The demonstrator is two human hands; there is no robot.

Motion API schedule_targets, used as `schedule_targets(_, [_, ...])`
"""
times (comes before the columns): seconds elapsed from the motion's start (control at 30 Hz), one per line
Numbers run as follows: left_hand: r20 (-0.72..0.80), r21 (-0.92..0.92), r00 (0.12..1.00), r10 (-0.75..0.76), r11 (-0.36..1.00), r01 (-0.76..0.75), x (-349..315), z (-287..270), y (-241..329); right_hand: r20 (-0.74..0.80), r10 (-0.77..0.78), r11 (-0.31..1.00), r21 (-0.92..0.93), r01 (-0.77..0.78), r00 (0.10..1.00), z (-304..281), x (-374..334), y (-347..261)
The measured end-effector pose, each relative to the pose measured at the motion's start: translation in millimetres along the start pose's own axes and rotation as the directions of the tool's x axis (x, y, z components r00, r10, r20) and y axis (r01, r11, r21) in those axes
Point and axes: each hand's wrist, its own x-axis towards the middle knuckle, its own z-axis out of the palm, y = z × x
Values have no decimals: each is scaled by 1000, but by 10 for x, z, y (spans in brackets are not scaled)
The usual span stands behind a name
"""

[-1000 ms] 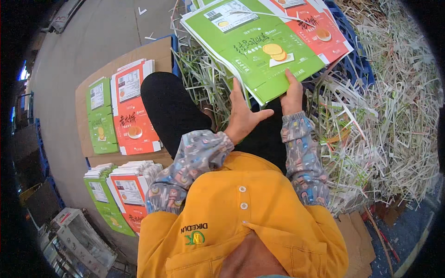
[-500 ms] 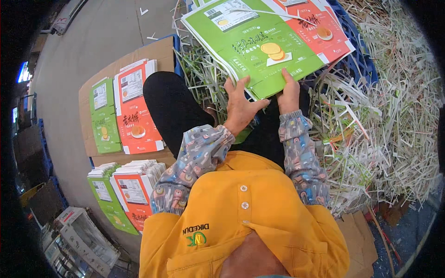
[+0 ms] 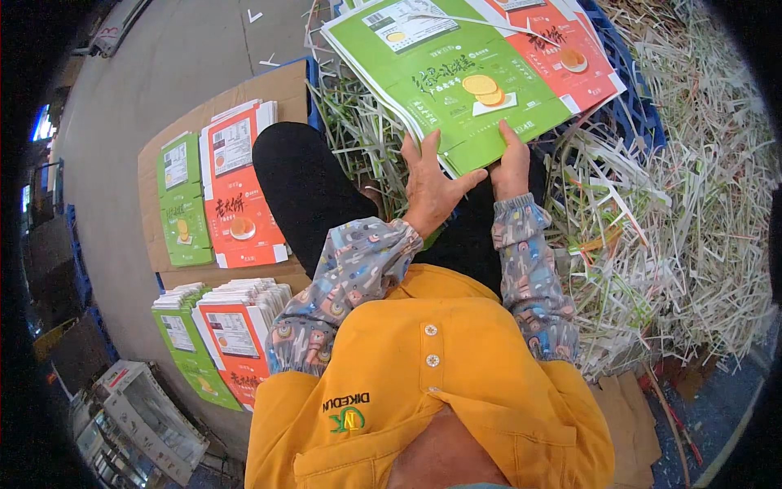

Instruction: Sorting and stacking flattened cardboard box sheets in a warehouse environment.

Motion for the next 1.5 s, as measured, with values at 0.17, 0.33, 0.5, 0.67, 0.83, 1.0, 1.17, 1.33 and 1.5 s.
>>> schedule_targets(0.17, [8, -21, 1000, -4, 1000, 4, 6, -23, -43, 11, -46, 999, 6, 46, 999, -16, 12, 33])
schedule_targets(0.33, [68, -1, 996, 59, 998, -59, 25, -140, -128, 24, -35, 999, 5, 35, 999, -23, 0, 40])
schedule_targets(0.5, [92, -37, 988, 127, 992, -124, 29, -184, -210, 50, -53, 999, 1, 53, 997, -14, -32, 17])
schedule_targets(0.67, [215, -656, 969, -122, 717, 236, 8, -186, -409, 57, -48, 999, -5, 49, 997, -17, -13, 30])
schedule_targets(0.83, [346, -817, 865, -363, 338, 468, 59, -229, -293, 55, -33, 999, -13, 34, 998, -12, 0, 38])
schedule_targets(1.0, [500, -612, 780, -376, 484, 626, 160, -383, -466, 24, -11, 1000, -20, 12, 1000, 10, -18, -4])
schedule_targets(1.17, [173, 482, 980, 96, 860, -169, 93, -945, -977, 30, -37, 998, -43, 38, 999, -7, -14, -326])
schedule_targets(1.33, [64, 725, 998, 16, 686, -58, 522, -1248, -1152, 134, -108, 986, -108, 123, 985, -9, -183, -683])
schedule_targets(1.5, [-114, 712, 992, 56, 701, 43, 998, -1483, -1582, 100, -72, 991, -107, 83, 992, -265, -93, -645])
